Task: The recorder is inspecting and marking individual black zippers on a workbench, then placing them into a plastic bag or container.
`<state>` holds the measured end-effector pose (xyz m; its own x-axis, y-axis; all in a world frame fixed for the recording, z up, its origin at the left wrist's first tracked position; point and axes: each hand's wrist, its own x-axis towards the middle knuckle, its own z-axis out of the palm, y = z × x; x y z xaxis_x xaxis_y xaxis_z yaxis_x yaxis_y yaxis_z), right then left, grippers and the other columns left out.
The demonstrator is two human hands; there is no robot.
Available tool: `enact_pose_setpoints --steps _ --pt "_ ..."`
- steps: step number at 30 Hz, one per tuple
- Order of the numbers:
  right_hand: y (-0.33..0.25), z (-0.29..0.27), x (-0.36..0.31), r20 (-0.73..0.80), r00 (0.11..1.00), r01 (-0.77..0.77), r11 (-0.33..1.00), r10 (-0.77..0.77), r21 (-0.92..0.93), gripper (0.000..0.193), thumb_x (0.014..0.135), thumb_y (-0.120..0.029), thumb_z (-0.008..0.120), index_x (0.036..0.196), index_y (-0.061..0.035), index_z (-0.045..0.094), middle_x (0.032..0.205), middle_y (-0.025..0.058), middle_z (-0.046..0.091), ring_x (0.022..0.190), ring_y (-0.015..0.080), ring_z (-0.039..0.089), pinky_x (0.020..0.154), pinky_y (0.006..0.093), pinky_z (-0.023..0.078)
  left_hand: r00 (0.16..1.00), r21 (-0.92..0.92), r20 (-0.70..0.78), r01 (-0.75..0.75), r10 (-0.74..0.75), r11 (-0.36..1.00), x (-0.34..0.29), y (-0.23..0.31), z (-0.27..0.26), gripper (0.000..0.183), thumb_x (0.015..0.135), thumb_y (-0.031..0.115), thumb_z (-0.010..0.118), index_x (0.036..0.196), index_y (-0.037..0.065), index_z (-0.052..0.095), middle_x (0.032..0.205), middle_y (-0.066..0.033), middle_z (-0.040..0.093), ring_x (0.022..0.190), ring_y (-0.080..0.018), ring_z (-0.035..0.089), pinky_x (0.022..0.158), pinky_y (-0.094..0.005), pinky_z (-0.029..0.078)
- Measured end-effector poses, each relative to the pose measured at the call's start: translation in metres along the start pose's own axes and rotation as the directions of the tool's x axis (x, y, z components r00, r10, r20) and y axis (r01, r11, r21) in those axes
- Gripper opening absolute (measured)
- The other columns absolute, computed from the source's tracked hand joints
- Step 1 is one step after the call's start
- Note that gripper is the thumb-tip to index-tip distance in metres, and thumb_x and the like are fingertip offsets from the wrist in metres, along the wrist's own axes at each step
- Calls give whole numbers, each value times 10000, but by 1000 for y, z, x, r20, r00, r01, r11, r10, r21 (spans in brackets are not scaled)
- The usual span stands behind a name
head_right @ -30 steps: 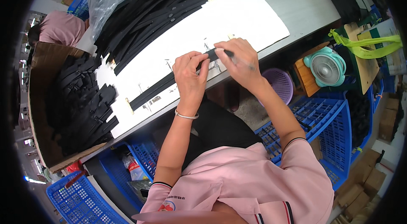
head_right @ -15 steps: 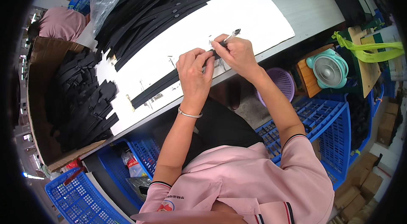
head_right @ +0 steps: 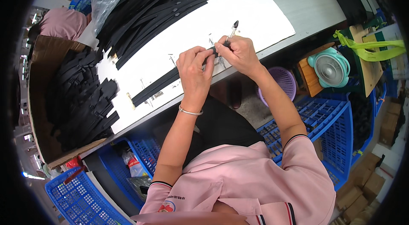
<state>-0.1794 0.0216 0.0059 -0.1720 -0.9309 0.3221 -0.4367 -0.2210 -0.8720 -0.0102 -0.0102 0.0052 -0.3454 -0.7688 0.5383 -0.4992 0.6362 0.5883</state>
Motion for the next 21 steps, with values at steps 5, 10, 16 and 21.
enact_pose_setpoints --steps 5,10,16,21 --pt "3 8 4 -13 999 34 996 -35 -85 219 931 -155 697 797 18 698 721 117 704 608 214 662 579 319 487 999 22 -28 -33 34 999 -1 -5 -7 169 796 61 787 959 85 746 981 -40 673 987 -258 618 880 -387 441" --pt "3 -4 -10 -102 979 -154 971 174 184 219 997 -86 607 826 32 678 747 39 682 680 84 594 626 245 471 996 103 90 7 -16 995 -24 10 -31 355 900 111 718 1251 61 691 1389 -138 580 1314 -330 501 1132 -567 293" --pt "10 -1 -12 -172 984 -15 989 41 147 224 1010 -83 603 829 20 685 789 39 686 669 71 543 622 229 425 970 155 239 14 -52 988 -13 -23 -44 439 973 231 674 1373 62 609 1488 -153 497 1410 -348 421 1133 -716 201" --pt "6 4 -11 -183 972 -115 978 147 173 216 1026 -110 614 870 11 703 823 35 685 671 53 525 616 222 403 961 116 277 -8 -24 993 22 -51 -38 473 975 282 658 1387 61 589 1511 -178 477 1443 -344 401 1158 -743 152"
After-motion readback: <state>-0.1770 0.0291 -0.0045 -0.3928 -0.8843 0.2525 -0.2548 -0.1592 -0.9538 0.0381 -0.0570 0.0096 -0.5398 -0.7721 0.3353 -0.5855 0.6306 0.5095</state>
